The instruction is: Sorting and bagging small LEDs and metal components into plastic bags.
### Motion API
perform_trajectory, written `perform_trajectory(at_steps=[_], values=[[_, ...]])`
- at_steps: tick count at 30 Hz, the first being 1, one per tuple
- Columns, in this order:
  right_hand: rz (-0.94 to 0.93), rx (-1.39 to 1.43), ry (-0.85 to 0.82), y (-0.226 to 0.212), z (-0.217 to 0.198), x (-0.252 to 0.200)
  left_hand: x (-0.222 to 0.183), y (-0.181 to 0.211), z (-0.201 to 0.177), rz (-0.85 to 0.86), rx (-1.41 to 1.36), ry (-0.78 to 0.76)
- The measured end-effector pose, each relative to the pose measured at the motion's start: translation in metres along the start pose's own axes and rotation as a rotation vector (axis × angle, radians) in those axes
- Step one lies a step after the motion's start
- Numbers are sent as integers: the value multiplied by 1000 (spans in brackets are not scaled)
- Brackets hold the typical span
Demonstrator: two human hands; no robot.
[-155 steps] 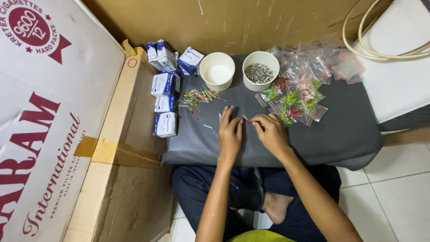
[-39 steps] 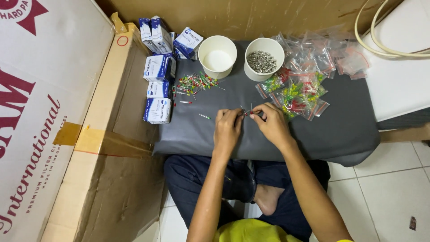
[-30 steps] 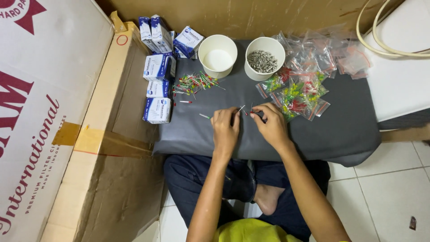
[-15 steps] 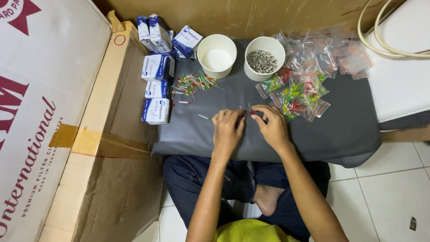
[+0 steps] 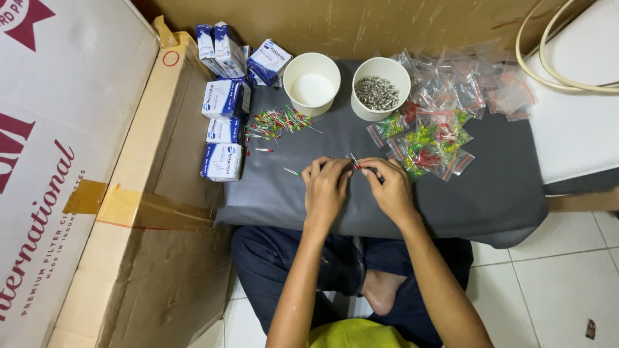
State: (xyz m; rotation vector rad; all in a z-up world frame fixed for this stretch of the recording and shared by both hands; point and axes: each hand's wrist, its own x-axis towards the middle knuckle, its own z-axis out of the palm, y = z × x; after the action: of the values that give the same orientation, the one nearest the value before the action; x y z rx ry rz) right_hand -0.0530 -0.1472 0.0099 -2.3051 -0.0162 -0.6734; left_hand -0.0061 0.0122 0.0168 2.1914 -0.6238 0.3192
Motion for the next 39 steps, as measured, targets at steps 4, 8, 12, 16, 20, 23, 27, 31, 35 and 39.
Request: perform_trajectory(at_steps=[4,8,12,16,20,23,27,31,35,39], values=[[11,11,12,4,0,-1,1,-4,3,-13,-19,7],[24,7,39,14,3,-4,-1,-7,6,-3,-29,18],[32,18,44,14,4,-1,0,-4,6,-5,-3,23],[21,29,24,10,1,0,2,-1,6,-18,-10,18],[23,25,22,11,1,-1,3,0,6,-9,4,19],[25,18,10,10,-1,-2,2,2,7,-9,6,15],[22,19,0,8,-2,-2,0,0,7,0,17,21],[21,30,17,7,-2,-2,0,1,4,2,7,36],[30,77,57,6,-2,-3,-2,0,4,-8,-20,40],[1,65,75,9,0,-3,-2,1,-1,9,-15,74]])
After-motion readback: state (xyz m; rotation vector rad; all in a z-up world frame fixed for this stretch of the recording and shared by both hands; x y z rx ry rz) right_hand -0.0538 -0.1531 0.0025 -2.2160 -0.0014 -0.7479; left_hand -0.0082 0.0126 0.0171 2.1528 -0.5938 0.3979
